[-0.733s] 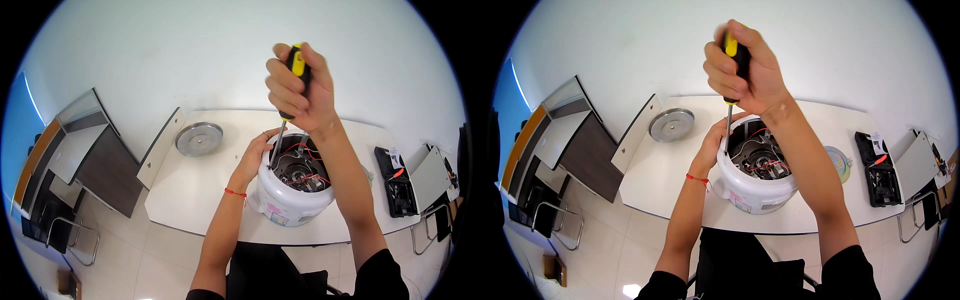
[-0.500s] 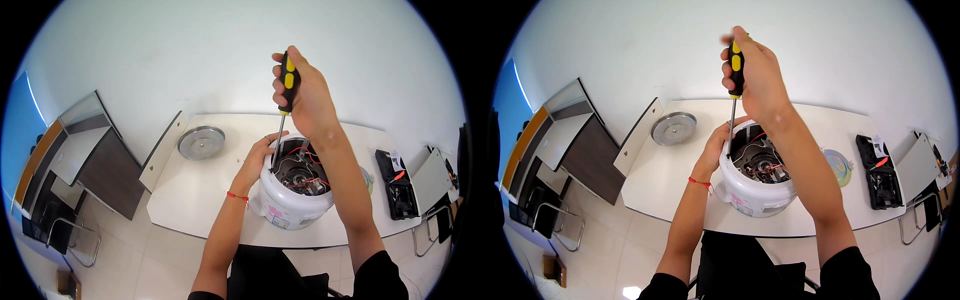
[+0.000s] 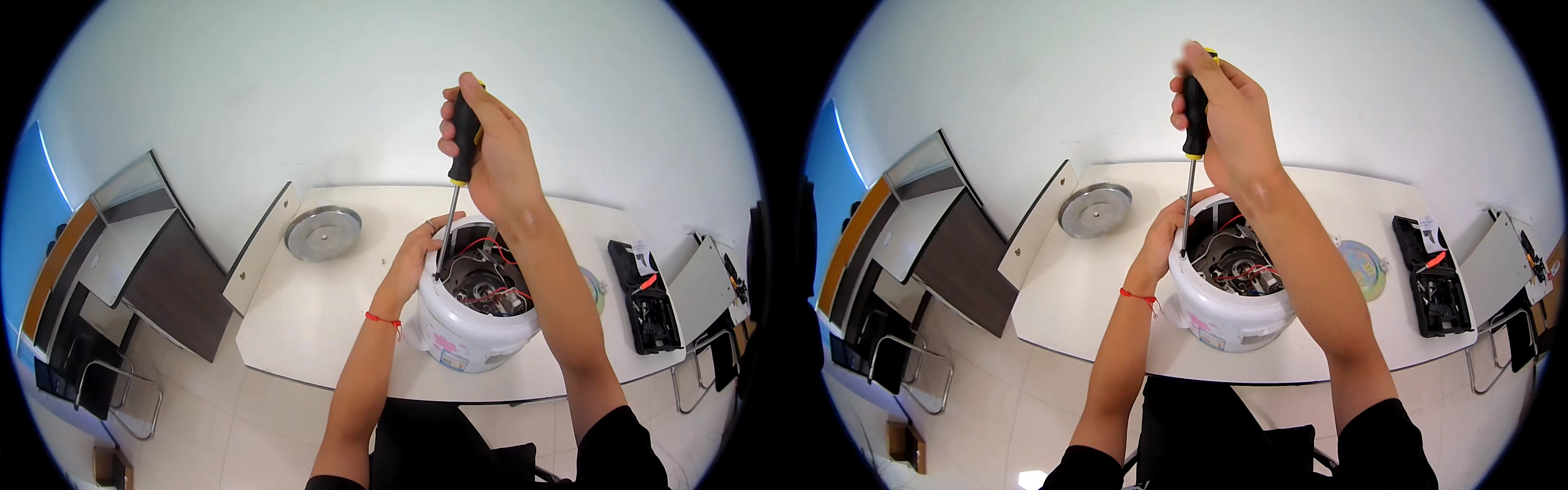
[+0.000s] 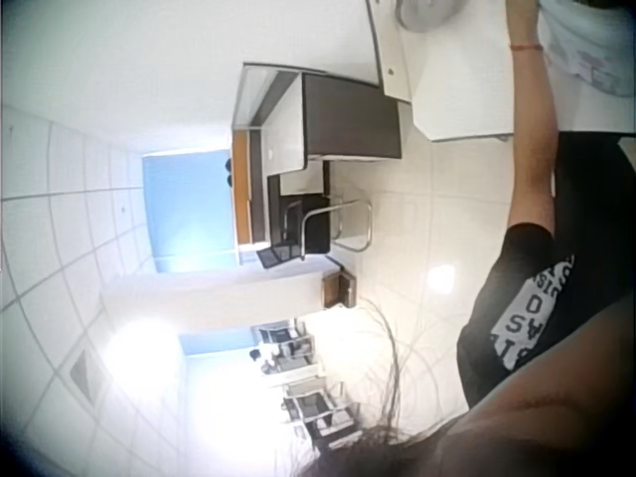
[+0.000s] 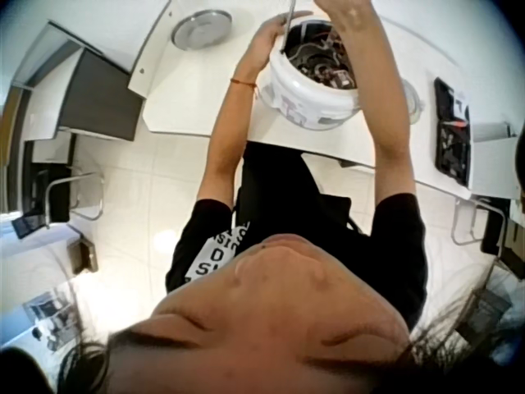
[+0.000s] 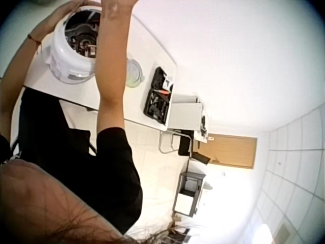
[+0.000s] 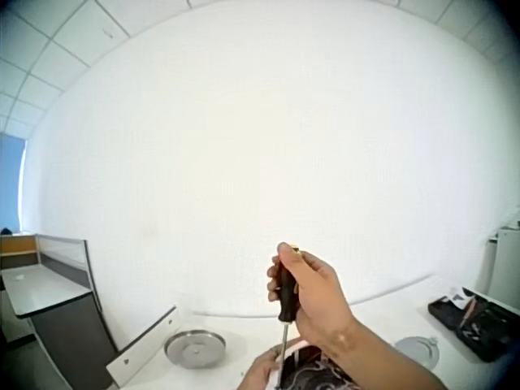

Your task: The person uses a screwdriver to loosen and remove screws from the top rim of a white cylindrical appliance. They then lift off a circular metal component and set it aside, exposing the internal wiring and motor assembly.

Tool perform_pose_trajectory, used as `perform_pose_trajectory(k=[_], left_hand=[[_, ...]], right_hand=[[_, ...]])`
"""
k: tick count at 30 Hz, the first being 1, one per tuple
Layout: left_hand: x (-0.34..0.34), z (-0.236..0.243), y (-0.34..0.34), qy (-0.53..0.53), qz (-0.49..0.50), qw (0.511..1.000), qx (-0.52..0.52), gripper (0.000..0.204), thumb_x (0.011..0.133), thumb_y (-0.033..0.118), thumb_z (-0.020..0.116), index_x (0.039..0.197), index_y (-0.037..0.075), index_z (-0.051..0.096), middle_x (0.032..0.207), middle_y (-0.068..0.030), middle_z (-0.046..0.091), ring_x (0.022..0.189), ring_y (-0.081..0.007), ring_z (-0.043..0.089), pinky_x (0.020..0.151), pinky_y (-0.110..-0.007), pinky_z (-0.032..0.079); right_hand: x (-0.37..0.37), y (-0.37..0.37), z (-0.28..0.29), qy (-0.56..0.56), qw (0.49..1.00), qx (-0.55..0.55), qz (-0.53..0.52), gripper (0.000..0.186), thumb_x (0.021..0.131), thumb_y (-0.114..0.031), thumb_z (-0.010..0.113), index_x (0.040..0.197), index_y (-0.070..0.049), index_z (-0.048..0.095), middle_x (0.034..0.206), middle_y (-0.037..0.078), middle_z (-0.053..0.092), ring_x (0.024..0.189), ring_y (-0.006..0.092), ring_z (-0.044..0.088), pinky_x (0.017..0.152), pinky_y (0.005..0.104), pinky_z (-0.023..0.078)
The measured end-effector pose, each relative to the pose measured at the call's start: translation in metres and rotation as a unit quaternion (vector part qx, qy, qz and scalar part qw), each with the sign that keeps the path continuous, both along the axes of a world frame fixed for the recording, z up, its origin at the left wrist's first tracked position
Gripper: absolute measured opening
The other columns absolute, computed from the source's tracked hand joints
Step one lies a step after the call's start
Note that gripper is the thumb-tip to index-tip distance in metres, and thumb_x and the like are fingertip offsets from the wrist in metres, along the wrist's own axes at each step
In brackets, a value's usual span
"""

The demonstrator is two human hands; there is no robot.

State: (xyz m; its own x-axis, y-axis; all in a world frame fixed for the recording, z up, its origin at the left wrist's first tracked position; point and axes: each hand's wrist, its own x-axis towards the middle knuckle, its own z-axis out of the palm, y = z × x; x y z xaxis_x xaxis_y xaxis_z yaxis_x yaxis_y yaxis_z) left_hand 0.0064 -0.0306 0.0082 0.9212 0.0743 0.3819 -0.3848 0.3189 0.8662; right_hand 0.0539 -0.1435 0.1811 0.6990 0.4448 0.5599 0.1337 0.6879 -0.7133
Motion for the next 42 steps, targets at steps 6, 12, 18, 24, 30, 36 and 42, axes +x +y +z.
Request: perform_pose_trajectory(k=[6,12,18,24,30,36,42], left_hand=[[-0.001,0.000,0.002,-0.003,-0.023,1.000,-0.007,0.061,0.091,0.010,0.042,0.147,-0.009,0.053,0.138,-0.0184,0.063,0.119,-0.0194,0.064,0.107,-0.029,0.050],[-0.009,0.007,-0.006,0.028,0.029,0.999,0.006,0.061,0.089,0.010,0.042,0.147,-0.009,0.053,0.130,-0.0167,0.068,0.111,-0.0171,0.067,0.100,-0.027,0.052],[-0.004,0.003,-0.004,0.016,0.024,1.000,0.000,0.063,0.088,0.010,0.042,0.148,-0.009,0.052,0.129,-0.0160,0.069,0.110,-0.0158,0.067,0.097,-0.026,0.053],[-0.004,0.003,-0.005,0.011,0.024,1.000,0.003,0.063,0.089,0.014,0.044,0.148,-0.009,0.052,0.131,-0.0156,0.067,0.111,-0.0162,0.066,0.098,-0.026,0.052],[0.000,-0.010,0.005,0.030,0.029,0.999,-0.011,0.065,0.090,0.016,0.045,0.150,-0.007,0.050,0.131,-0.0147,0.066,0.112,-0.0155,0.065,0.100,-0.025,0.049],[0.004,-0.011,0.002,0.032,0.017,0.999,-0.031,0.065,0.090,0.017,0.046,0.150,-0.007,0.050,0.131,-0.0132,0.066,0.110,-0.0155,0.064,0.098,-0.025,0.049],[0.008,-0.018,0.009,0.020,0.016,1.000,-0.004,0.065,0.090,0.020,0.049,0.148,-0.010,0.052,0.136,-0.0158,0.065,0.120,-0.0198,0.061,0.108,-0.028,0.043]], right_hand=[[0.016,-0.006,-0.003,-0.076,0.856,0.103,0.501,0.047,0.113,-0.046,0.043,0.113,-0.003,0.062,0.085,0.005,0.058,0.051,0.0101,0.043,0.048,0.0253,0.038],[-0.002,-0.005,-0.009,-0.109,0.970,0.072,0.206,0.026,0.103,-0.028,0.071,0.097,-0.004,0.062,0.093,0.011,0.069,0.065,0.0154,0.061,0.060,0.0302,0.050],[0.008,-0.003,-0.009,-0.100,0.919,0.077,0.374,0.037,0.110,-0.037,0.057,0.117,-0.001,0.063,0.101,0.014,0.072,0.074,0.0173,0.065,0.068,0.0309,0.052],[0.023,-0.005,-0.011,-0.085,0.872,0.083,0.475,0.038,0.110,-0.038,0.057,0.121,-0.001,0.061,0.096,0.011,0.069,0.072,0.0146,0.063,0.066,0.0296,0.051],[-0.007,0.003,-0.008,-0.100,0.980,0.054,0.161,0.045,0.107,-0.038,0.063,0.128,0.002,0.062,0.099,0.009,0.069,0.077,0.0135,0.062,0.066,0.0294,0.048],[0.016,0.003,-0.012,-0.131,0.788,0.140,0.585,0.052,0.113,-0.041,0.046,0.137,0.003,0.058,0.104,0.010,0.069,0.067,0.0134,0.058,0.063,0.0307,0.046],[0.010,0.002,-0.013,-0.118,0.947,0.091,0.286,0.045,0.105,-0.036,0.067,0.128,0.002,0.062,0.096,0.009,0.068,0.070,0.0172,0.062,0.069,0.0307,0.051]])
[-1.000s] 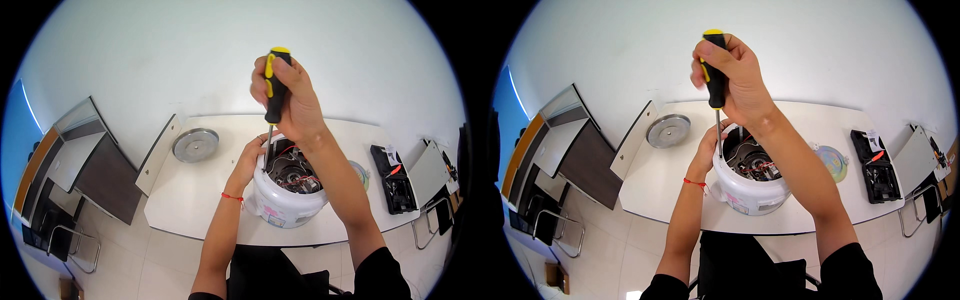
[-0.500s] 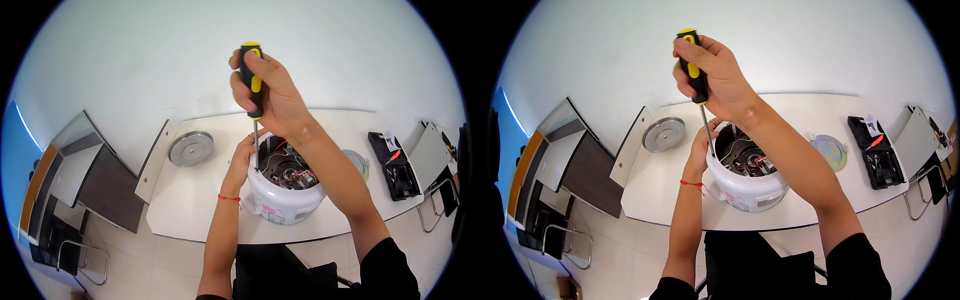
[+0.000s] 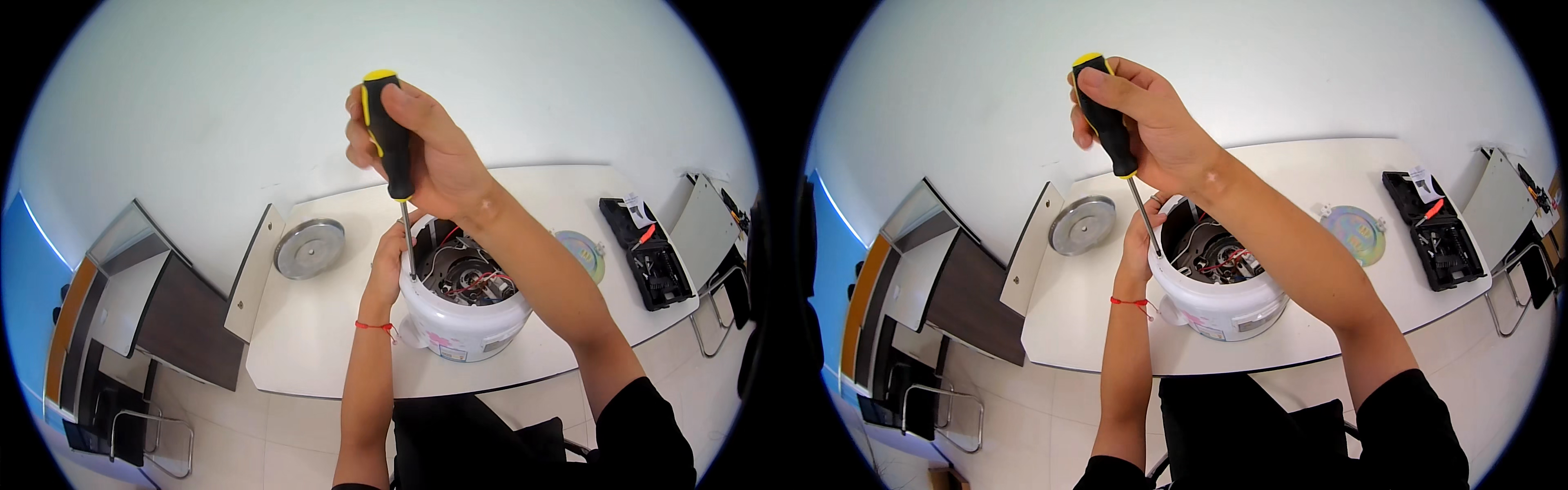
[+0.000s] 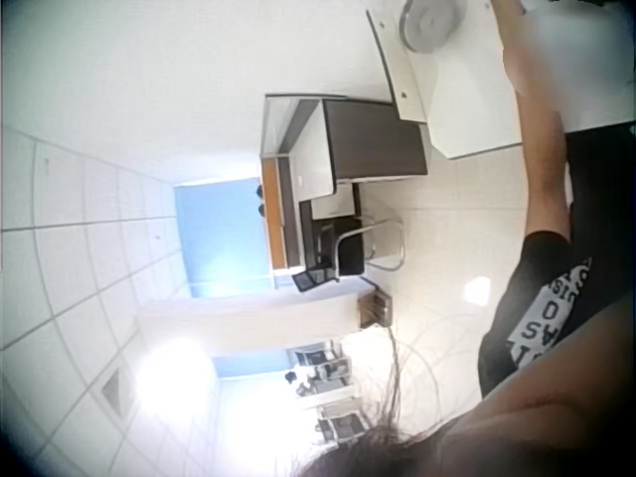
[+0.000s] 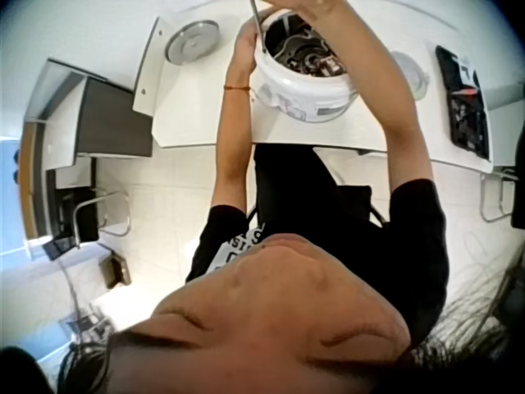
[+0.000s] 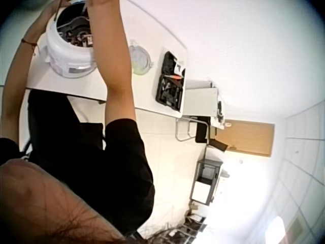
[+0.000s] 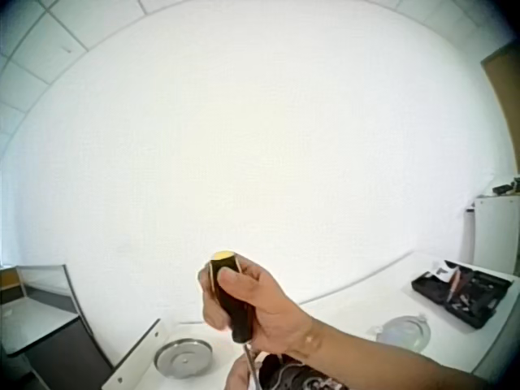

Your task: The person uses a screwdriver to loosen and remove screws from the top rim of a white cylindrical appliance. They then lift off a circular metal component and set it aside, exposing the internal wiring and motor assembly.

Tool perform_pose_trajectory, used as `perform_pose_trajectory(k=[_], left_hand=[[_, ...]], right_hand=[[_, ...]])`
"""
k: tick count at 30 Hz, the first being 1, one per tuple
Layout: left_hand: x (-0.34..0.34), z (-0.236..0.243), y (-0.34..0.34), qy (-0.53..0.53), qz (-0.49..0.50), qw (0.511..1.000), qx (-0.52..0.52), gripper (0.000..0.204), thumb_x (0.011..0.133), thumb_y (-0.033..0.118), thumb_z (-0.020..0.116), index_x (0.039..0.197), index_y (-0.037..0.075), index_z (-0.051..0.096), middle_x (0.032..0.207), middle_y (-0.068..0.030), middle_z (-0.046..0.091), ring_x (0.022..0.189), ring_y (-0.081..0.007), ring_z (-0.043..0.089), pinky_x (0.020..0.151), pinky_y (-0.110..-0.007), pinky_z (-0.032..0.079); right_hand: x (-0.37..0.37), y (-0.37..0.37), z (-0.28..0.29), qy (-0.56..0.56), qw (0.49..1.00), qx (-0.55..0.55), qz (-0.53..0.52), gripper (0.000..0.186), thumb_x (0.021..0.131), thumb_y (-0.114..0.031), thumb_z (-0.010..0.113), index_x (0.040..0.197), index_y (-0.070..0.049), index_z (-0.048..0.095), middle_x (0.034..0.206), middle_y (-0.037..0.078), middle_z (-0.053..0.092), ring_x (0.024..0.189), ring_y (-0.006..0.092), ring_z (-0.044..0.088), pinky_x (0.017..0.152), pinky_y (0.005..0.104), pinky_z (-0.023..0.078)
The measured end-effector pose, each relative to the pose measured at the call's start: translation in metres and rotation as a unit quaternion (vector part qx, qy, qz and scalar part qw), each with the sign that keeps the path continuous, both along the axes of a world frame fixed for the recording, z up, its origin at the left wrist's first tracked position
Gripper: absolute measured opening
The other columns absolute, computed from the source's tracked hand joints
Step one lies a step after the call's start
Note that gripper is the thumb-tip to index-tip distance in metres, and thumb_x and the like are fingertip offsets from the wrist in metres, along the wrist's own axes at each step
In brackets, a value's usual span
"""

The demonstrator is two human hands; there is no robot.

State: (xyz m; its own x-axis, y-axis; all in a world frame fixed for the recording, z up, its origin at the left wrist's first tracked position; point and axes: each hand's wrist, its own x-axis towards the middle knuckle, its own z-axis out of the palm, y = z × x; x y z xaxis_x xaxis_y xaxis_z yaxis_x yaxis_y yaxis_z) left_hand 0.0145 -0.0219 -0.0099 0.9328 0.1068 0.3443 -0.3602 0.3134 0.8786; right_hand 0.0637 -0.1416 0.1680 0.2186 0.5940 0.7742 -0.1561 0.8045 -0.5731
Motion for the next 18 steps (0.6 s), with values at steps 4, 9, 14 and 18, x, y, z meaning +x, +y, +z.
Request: perform_pose_trajectory(k=[4,9,14,18], left_hand=[[-0.003,0.006,-0.004,-0.007,-0.008,1.000,-0.004,0.064,0.090,0.021,0.050,0.146,-0.011,0.055,0.141,-0.0179,0.063,0.128,-0.0232,0.058,0.114,-0.029,0.037],[-0.001,0.003,-0.003,-0.008,-0.022,1.000,-0.015,0.065,0.091,0.021,0.050,0.148,-0.010,0.053,0.145,-0.0171,0.061,0.130,-0.0227,0.057,0.114,-0.029,0.037],[0.001,-0.001,0.002,0.004,-0.008,1.000,-0.001,0.065,0.093,0.020,0.049,0.150,-0.010,0.050,0.144,-0.0166,0.060,0.131,-0.0219,0.057,0.115,-0.030,0.038],[-0.002,0.002,0.000,-0.011,-0.024,1.000,-0.013,0.064,0.093,0.019,0.048,0.150,-0.011,0.050,0.144,-0.0168,0.060,0.131,-0.0219,0.057,0.115,-0.030,0.039]], right_hand=[[-0.004,-0.003,0.005,0.053,0.998,-0.033,0.016,0.048,0.107,-0.033,0.064,0.137,0.003,0.057,0.096,0.010,0.068,0.075,0.0192,0.065,0.070,0.0296,0.054],[-0.005,-0.005,0.007,0.045,0.993,-0.015,0.106,0.045,0.108,-0.028,0.062,0.141,0.001,0.054,0.098,0.012,0.068,0.078,0.0205,0.067,0.067,0.0287,0.054],[-0.014,-0.006,0.003,0.004,0.999,-0.009,-0.046,0.050,0.110,-0.040,0.054,0.141,0.000,0.052,0.106,0.014,0.068,0.075,0.0191,0.060,0.069,0.0294,0.050],[-0.017,-0.005,0.008,0.033,0.994,-0.048,-0.088,0.048,0.111,-0.039,0.050,0.140,-0.001,0.053,0.106,0.014,0.068,0.073,0.0200,0.060,0.068,0.0316,0.050]])
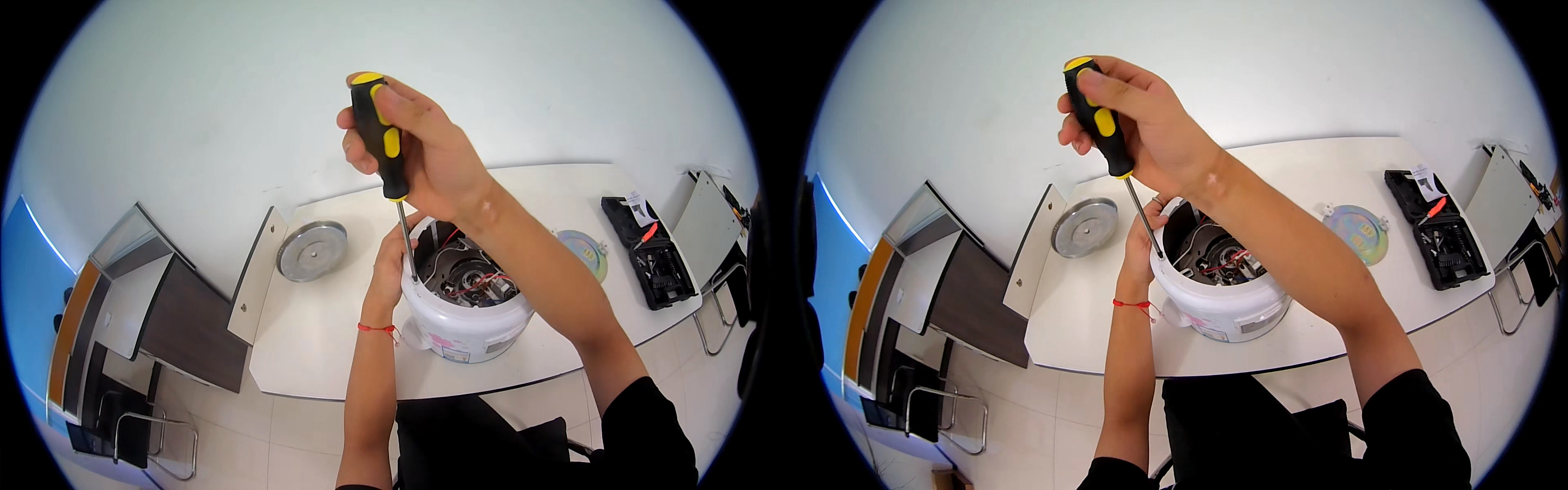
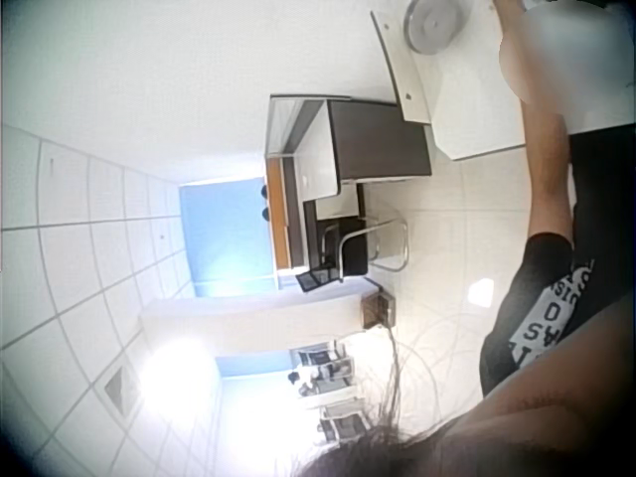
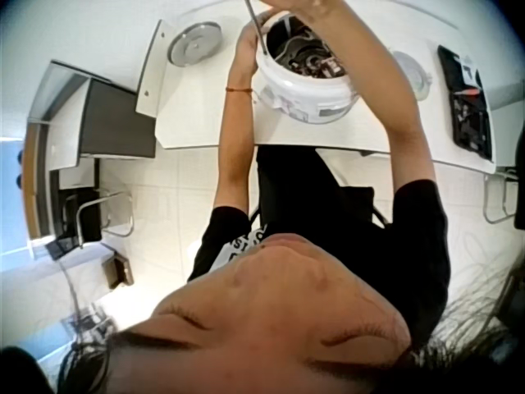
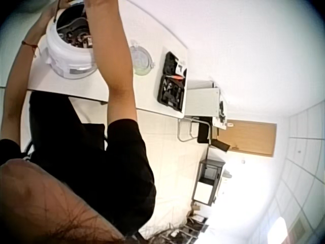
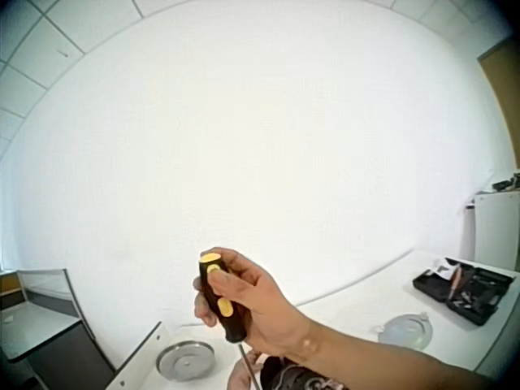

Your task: The person uses a screwdriver to loosen and remove screws from the top rim of a white cylindrical appliance. They then lift off a circular metal component and set it aside, exposing the internal wiring and motor assembly.

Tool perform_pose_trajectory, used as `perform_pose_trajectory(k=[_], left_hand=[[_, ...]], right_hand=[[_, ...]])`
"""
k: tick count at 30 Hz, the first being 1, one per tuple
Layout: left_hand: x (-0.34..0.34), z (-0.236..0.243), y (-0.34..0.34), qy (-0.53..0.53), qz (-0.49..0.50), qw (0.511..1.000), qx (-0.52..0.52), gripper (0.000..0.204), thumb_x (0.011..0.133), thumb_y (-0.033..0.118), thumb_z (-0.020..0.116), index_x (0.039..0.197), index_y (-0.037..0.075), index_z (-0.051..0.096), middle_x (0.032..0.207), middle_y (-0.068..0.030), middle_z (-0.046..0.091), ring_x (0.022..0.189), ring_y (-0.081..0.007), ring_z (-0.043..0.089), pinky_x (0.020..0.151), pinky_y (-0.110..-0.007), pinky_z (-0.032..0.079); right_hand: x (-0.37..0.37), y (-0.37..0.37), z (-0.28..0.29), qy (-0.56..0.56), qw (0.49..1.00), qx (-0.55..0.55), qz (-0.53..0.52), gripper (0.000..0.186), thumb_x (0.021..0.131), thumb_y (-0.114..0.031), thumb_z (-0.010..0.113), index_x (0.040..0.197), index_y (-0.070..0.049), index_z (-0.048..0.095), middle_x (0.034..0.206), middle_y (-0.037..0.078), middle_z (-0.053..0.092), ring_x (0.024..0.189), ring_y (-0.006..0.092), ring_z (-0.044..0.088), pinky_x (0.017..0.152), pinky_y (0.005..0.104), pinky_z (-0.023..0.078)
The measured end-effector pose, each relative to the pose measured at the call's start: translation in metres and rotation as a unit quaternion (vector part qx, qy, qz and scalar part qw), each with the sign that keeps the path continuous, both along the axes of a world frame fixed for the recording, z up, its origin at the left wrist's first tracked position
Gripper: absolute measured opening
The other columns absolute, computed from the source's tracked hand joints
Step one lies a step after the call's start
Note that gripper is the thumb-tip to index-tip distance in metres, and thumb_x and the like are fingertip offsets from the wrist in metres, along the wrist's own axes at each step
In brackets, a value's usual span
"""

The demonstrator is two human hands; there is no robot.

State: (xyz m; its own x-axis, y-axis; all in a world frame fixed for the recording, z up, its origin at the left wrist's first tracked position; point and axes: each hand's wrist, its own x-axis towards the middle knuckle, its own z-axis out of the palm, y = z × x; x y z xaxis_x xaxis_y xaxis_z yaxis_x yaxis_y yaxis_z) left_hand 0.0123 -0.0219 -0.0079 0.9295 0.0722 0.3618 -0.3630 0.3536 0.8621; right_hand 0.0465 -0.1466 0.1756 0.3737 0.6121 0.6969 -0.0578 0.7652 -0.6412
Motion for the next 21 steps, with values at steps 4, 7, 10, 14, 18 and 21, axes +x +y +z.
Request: perform_pose_trajectory(k=[4,7,10,14,18,21], left_hand=[[0.000,0.000,0.001,-0.012,-0.006,1.000,0.008,0.065,0.093,0.020,0.049,0.150,-0.011,0.050,0.146,-0.0172,0.059,0.131,-0.0223,0.057,0.114,-0.029,0.039],[0.002,0.000,-0.002,0.001,-0.012,1.000,-0.004,0.066,0.092,0.021,0.049,0.149,-0.012,0.050,0.147,-0.0181,0.058,0.132,-0.0233,0.057,0.116,-0.030,0.037],[0.006,-0.006,0.003,-0.005,0.025,0.999,0.032,0.066,0.092,0.023,0.050,0.148,-0.012,0.051,0.148,-0.0194,0.058,0.134,-0.0243,0.055,0.118,-0.031,0.035],[0.003,-0.004,0.004,-0.004,0.025,0.999,0.038,0.067,0.091,0.025,0.051,0.147,-0.012,0.052,0.148,-0.0198,0.057,0.137,-0.0250,0.053,0.120,-0.031,0.032],[0.001,0.001,-0.001,-0.007,0.001,1.000,0.012,0.067,0.091,0.025,0.050,0.147,-0.012,0.052,0.148,-0.0192,0.058,0.137,-0.0252,0.052,0.120,-0.032,0.031],[0.004,-0.004,0.001,-0.004,0.014,1.000,0.016,0.067,0.091,0.025,0.049,0.147,-0.012,0.052,0.146,-0.0194,0.059,0.136,-0.0252,0.053,0.119,-0.031,0.032]], right_hand=[[0.009,-0.001,0.001,0.059,0.986,-0.014,0.156,0.043,0.114,-0.034,0.038,0.137,0.000,0.054,0.101,0.014,0.071,0.070,0.0224,0.060,0.068,0.0341,0.050],[0.021,0.001,-0.007,0.034,0.969,0.049,0.238,0.044,0.114,-0.035,0.042,0.135,0.001,0.055,0.102,0.014,0.073,0.072,0.0234,0.061,0.068,0.0338,0.049],[0.024,0.003,-0.010,-0.061,0.992,0.027,0.105,0.044,0.113,-0.036,0.045,0.134,0.000,0.057,0.106,0.015,0.074,0.077,0.0239,0.063,0.072,0.0337,0.051],[0.003,0.002,-0.003,-0.039,0.999,0.012,-0.010,0.046,0.112,-0.037,0.049,0.137,0.000,0.057,0.107,0.016,0.074,0.095,0.0264,0.069,0.081,0.0347,0.056],[0.008,-0.003,0.001,-0.012,0.996,0.013,0.086,0.041,0.110,-0.034,0.055,0.135,-0.002,0.061,0.107,0.014,0.074,0.107,0.0266,0.072,0.086,0.0364,0.058],[0.004,-0.001,0.001,0.012,0.996,0.024,0.080,0.037,0.109,-0.032,0.058,0.132,-0.004,0.064,0.110,0.013,0.074,0.107,0.0252,0.072,0.086,0.0352,0.058]])
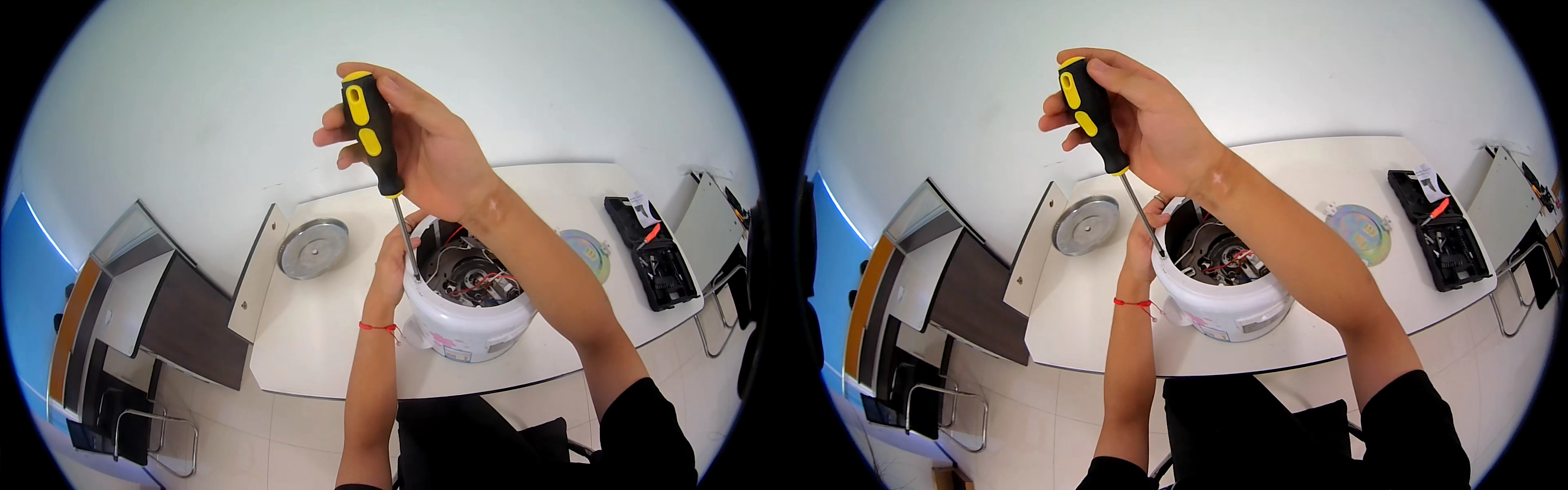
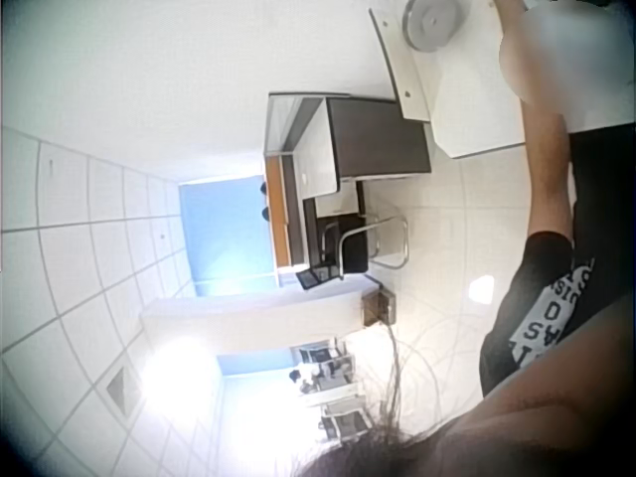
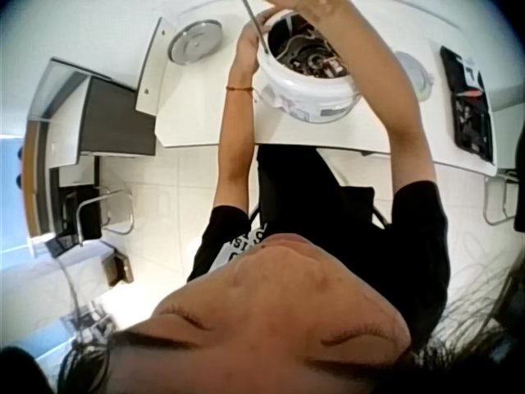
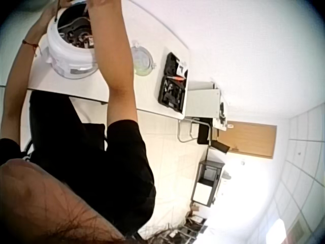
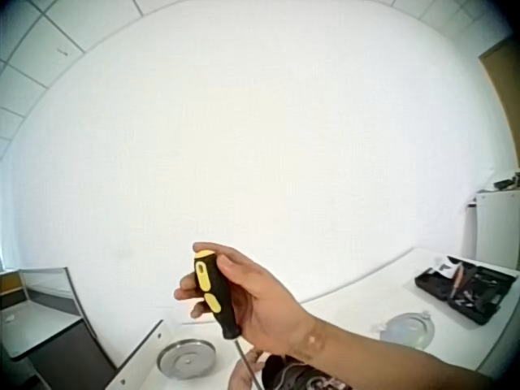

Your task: The person uses a screwdriver to loosen and remove screws from the top rim of a white cylindrical appliance. They then lift off a circular metal component and set it aside, exposing the internal wiring and motor assembly.

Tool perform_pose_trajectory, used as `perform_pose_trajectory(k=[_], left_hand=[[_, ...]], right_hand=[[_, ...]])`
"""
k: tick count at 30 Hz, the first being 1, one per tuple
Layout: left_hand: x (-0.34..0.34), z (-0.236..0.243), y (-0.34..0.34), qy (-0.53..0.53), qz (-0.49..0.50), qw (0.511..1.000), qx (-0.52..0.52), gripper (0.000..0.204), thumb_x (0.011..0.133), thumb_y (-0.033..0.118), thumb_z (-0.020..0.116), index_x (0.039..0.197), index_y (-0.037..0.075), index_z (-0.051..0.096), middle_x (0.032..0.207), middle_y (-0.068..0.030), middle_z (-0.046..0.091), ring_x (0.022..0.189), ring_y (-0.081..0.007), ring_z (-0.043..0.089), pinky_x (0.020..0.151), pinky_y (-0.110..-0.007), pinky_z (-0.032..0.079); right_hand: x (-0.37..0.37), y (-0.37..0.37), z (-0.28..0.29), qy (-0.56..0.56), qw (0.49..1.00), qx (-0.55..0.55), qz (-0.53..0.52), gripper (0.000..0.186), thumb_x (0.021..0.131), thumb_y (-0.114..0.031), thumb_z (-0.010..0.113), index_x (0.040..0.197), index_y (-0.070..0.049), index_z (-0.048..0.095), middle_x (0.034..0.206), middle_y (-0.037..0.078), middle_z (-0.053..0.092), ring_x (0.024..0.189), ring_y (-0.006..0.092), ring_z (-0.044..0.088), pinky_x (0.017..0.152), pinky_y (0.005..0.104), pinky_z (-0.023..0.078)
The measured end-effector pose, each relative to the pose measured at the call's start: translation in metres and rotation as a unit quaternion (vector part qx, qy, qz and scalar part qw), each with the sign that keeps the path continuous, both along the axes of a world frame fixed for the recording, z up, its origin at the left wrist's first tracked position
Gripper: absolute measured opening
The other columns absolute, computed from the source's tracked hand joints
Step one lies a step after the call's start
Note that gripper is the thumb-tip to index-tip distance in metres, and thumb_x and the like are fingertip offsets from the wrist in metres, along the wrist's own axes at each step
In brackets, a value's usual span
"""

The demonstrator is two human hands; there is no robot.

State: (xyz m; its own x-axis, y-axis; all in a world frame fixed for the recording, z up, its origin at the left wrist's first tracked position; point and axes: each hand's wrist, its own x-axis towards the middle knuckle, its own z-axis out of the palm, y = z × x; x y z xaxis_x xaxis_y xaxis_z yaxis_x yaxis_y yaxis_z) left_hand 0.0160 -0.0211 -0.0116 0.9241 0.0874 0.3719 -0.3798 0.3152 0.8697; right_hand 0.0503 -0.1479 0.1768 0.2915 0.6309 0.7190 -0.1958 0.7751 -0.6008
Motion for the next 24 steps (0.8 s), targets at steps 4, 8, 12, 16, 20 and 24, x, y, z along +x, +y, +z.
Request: perform_pose_trajectory(k=[4,8,12,16,20,24], left_hand=[[0.000,0.002,0.002,0.002,-0.004,1.000,-0.011,0.069,0.088,0.022,0.057,0.148,-0.009,0.043,0.141,-0.0243,0.061,0.125,-0.0297,0.065,0.112,-0.038,0.050],[-0.005,0.010,-0.005,-0.002,-0.023,0.999,-0.030,0.069,0.089,0.023,0.057,0.148,-0.009,0.043,0.142,-0.0243,0.060,0.126,-0.0299,0.065,0.112,-0.038,0.050],[-0.006,0.010,-0.006,-0.009,-0.028,0.999,-0.026,0.067,0.091,0.021,0.051,0.149,-0.011,0.047,0.143,-0.0212,0.061,0.129,-0.0265,0.061,0.114,-0.034,0.044],[-0.007,0.011,-0.008,-0.004,-0.023,0.999,-0.025,0.065,0.092,0.020,0.047,0.149,-0.011,0.050,0.143,-0.0194,0.062,0.130,-0.0243,0.059,0.115,-0.031,0.040],[-0.006,0.008,-0.003,-0.002,-0.004,1.000,0.006,0.063,0.092,0.019,0.046,0.148,-0.010,0.053,0.143,-0.0197,0.062,0.130,-0.0242,0.058,0.114,-0.030,0.038],[-0.006,0.008,-0.005,-0.002,-0.003,1.000,0.005,0.063,0.092,0.019,0.045,0.148,-0.010,0.053,0.143,-0.0200,0.061,0.130,-0.0246,0.058,0.115,-0.030,0.037]], right_hand=[[-0.001,0.005,-0.004,-0.035,0.991,0.018,-0.131,0.036,0.110,-0.029,0.055,0.135,-0.006,0.065,0.114,0.014,0.073,0.105,0.0249,0.072,0.085,0.0335,0.058],[0.002,-0.002,0.000,-0.053,0.990,0.015,-0.131,0.046,0.109,-0.031,0.055,0.146,-0.003,0.054,0.114,0.014,0.070,0.106,0.0252,0.069,0.087,0.0354,0.057],[0.002,-0.005,0.003,-0.022,0.998,0.013,-0.059,0.041,0.105,-0.025,0.065,0.141,-0.006,0.061,0.104,0.009,0.071,0.101,0.0204,0.070,0.085,0.0320,0.056],[-0.002,-0.001,-0.001,-0.030,0.988,0.031,-0.148,0.038,0.107,-0.027,0.060,0.137,-0.006,0.064,0.102,0.009,0.071,0.097,0.0195,0.070,0.084,0.0314,0.056],[0.001,-0.002,0.001,-0.039,0.989,0.029,-0.138,0.039,0.106,-0.029,0.060,0.136,-0.005,0.063,0.100,0.008,0.068,0.097,0.0203,0.068,0.086,0.0324,0.055],[0.002,-0.001,0.000,-0.037,0.991,0.040,-0.120,0.043,0.106,-0.032,0.055,0.138,-0.003,0.060,0.102,0.013,0.069,0.097,0.0244,0.067,0.092,0.0382,0.054]])
